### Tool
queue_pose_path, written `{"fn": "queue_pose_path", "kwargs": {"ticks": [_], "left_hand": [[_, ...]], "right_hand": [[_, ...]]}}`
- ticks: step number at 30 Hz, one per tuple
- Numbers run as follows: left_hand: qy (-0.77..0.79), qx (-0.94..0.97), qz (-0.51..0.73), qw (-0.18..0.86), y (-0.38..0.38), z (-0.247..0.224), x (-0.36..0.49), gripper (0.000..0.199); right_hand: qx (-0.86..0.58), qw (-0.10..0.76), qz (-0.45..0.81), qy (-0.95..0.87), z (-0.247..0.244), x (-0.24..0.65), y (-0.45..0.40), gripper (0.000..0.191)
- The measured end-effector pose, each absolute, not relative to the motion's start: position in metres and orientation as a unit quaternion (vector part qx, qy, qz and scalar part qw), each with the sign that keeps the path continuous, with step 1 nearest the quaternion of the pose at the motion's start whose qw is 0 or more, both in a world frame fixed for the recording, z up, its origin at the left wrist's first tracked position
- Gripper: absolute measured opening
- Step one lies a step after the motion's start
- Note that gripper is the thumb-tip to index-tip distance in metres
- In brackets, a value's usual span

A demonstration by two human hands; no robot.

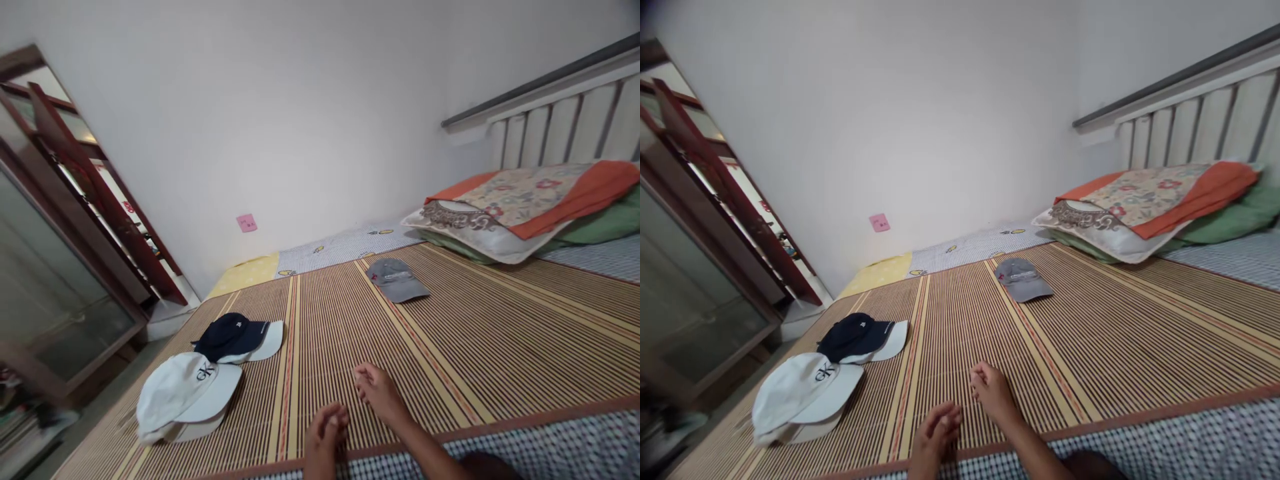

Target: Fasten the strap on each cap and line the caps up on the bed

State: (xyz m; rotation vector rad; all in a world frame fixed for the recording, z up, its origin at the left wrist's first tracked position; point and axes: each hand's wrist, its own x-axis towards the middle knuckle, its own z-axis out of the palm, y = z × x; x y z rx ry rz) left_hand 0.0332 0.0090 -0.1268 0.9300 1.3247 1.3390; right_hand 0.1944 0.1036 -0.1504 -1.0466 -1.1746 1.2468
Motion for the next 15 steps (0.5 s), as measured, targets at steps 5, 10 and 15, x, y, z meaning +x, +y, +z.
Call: {"fn": "queue_pose_path", "kwargs": {"ticks": [5, 10, 15], "left_hand": [[0.554, 0.256, 0.628, 0.483, 0.024, -0.102, -0.034, 0.032], [0.547, 0.166, 0.666, 0.479, 0.076, -0.056, -0.092, 0.014], [0.545, 0.068, 0.694, 0.465, 0.131, -0.021, -0.133, 0.018]], "right_hand": [[-0.445, 0.502, 0.553, -0.494, -0.151, 0.196, 0.119, 0.017], [-0.44, 0.489, 0.569, -0.492, -0.148, 0.195, 0.127, 0.019], [-0.445, 0.473, 0.588, -0.483, -0.144, 0.194, 0.132, 0.02]]}}
